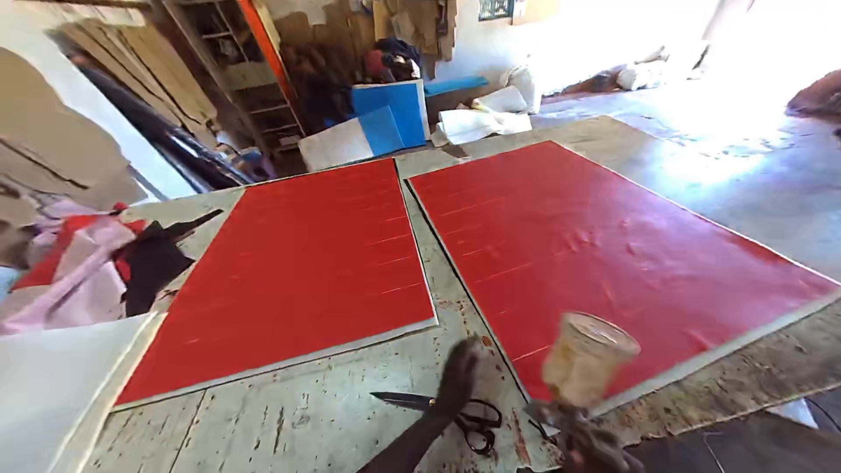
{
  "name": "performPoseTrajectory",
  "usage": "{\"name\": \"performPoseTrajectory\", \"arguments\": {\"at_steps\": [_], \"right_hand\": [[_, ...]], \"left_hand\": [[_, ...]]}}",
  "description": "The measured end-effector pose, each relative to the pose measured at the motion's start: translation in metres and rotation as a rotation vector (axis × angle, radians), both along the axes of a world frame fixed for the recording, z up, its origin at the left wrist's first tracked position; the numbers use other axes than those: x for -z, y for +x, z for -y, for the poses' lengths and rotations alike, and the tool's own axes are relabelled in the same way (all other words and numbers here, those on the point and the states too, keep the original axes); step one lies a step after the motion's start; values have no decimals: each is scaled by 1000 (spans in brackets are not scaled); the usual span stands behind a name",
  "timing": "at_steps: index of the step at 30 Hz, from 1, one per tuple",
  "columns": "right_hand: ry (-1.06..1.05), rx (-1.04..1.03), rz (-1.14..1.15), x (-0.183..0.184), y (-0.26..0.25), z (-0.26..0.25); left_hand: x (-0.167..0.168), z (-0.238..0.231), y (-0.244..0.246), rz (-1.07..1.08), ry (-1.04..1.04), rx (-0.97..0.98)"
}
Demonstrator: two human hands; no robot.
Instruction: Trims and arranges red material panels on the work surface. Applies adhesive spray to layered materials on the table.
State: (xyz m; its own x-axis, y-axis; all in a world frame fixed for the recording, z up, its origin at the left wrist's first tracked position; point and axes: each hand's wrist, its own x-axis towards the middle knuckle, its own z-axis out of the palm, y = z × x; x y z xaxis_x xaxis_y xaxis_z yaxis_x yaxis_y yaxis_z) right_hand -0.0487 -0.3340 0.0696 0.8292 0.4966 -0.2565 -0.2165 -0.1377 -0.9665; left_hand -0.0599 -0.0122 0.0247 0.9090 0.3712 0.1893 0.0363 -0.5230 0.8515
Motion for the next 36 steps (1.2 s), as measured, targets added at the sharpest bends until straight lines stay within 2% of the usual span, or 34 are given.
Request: {"name": "performPoseTrajectory", "arguments": {"at_steps": [2, 5, 9, 13, 15, 19, 21, 22, 24, 27, 29, 31, 33, 36], "right_hand": [[23, -66, -82, 5, 14, -36], [59, -246, -163, 13, 40, -101], [12, -457, -201, 33, 57, -166], [0, -540, -194, 54, 67, -201], [-101, -555, -120, 59, 69, -205], [-440, -584, 291, 43, 72, -197], [-456, -471, 375, 26, 80, -175], [-426, -335, 357, 16, 85, -156], [-333, 97, 339, 16, 99, -105], [-256, 756, 204, 43, 136, -14], [-110, 1012, -16, 54, 166, 31], [73, 1090, -259, 63, 199, 57], [176, 1031, -446, 64, 232, 70], [192, 851, -434, 62, 270, 77]], "left_hand": [[0, -36, -24, 22, -50, -214], [2, -68, -63, 83, -91, -388], [1, -68, -108, 204, -109, -464], [-6, -54, -126, 261, -145, -505], [-8, -49, -125, 291, -118, -491], [-23, -38, -98, 373, -102, -415], [-41, -23, -73, 409, -139, -330], [-50, -13, -59, 419, -167, -281], [-65, 6, -28, 395, -254, -173], [-70, 34, 32, 263, -367, -96], [-56, 44, 78, 129, -409, -143], [-28, 45, 122, 16, -407, -244], [5, 40, 154, -68, -380, -373], [23, 36, 167, -160, -346, -489]]}}
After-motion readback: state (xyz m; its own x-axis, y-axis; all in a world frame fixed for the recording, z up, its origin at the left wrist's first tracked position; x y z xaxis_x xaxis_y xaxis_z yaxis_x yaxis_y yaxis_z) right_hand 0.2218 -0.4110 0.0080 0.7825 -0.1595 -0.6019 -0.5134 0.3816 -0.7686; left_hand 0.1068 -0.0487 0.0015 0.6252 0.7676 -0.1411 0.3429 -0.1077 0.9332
